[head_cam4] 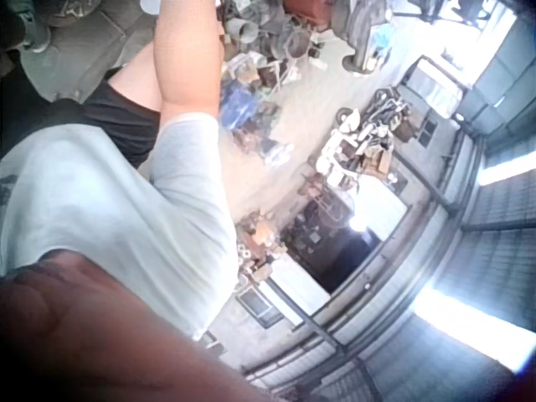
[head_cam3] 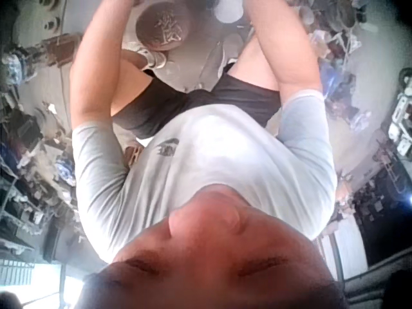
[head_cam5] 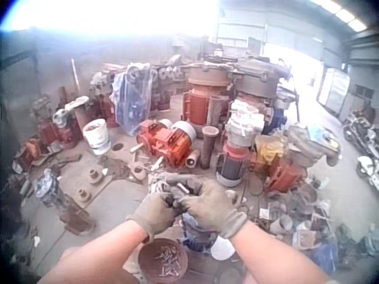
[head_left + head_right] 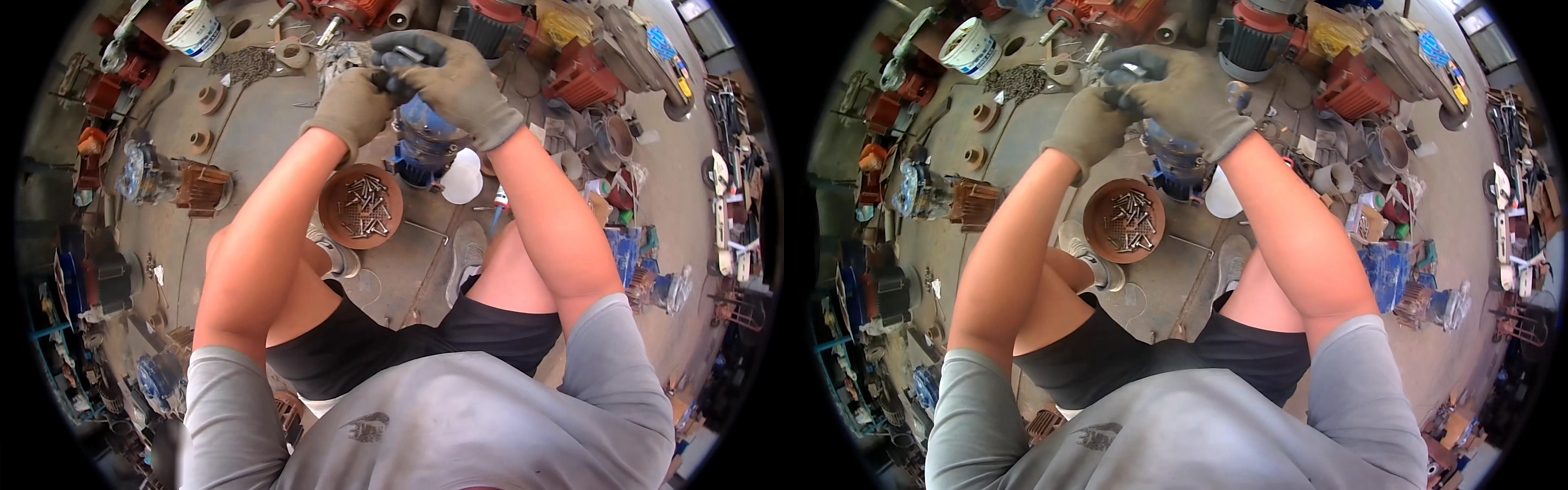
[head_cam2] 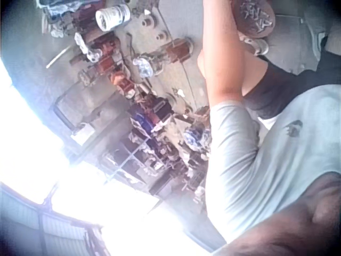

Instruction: The person walks through a cluttered workshop carrying a bowl of screws and approaches a blue electric motor. They pick up the motor and begin inserting screws into the top mounting plate by hand, tightening them manually. The person continues to handle the motor and screws, working on the assembly without using power tools.

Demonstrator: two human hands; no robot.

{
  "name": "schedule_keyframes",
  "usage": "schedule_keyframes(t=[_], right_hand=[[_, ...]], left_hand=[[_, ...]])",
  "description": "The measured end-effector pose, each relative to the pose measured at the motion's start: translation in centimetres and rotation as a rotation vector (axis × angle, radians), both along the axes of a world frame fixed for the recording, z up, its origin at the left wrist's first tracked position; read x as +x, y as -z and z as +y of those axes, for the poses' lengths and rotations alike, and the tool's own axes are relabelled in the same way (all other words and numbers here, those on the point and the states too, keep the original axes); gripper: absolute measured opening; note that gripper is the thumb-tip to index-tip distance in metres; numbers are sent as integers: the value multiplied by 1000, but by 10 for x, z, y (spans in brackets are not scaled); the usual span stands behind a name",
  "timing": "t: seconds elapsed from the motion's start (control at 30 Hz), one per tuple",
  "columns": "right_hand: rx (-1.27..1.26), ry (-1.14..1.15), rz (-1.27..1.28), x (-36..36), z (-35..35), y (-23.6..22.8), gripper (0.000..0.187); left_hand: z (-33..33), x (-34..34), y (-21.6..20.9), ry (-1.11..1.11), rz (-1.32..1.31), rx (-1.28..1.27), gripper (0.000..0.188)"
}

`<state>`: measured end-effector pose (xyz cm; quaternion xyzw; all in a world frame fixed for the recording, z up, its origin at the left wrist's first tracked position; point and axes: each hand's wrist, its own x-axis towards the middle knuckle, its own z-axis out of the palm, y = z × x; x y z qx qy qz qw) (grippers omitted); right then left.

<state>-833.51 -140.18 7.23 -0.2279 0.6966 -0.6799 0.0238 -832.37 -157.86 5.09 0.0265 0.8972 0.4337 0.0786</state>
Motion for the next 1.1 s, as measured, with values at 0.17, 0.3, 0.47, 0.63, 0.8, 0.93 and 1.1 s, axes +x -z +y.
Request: schedule_keyframes(t=[0.17,0.3,0.47,0.63,0.8,0.93,1.1], right_hand=[[75,52,-94,-6,7,10,29],[178,134,-71,-4,6,4,26],[274,113,-62,-1,9,-5,21],[-21,-104,-244,-6,18,2,21],[240,105,-81,-14,17,17,47],[219,11,-123,-6,4,0,43],[156,-65,-172,-6,18,-7,29]], left_hand=[[6,7,-14,3,-90,21,35],[15,7,11,-79,445,-33,39],[10,7,2,-83,238,144,36],[4,13,-16,-88,-70,263,26],[10,23,-28,-110,-112,321,27],[0,23,-15,-139,147,244,30],[2,26,-25,-154,-6,381,26]])
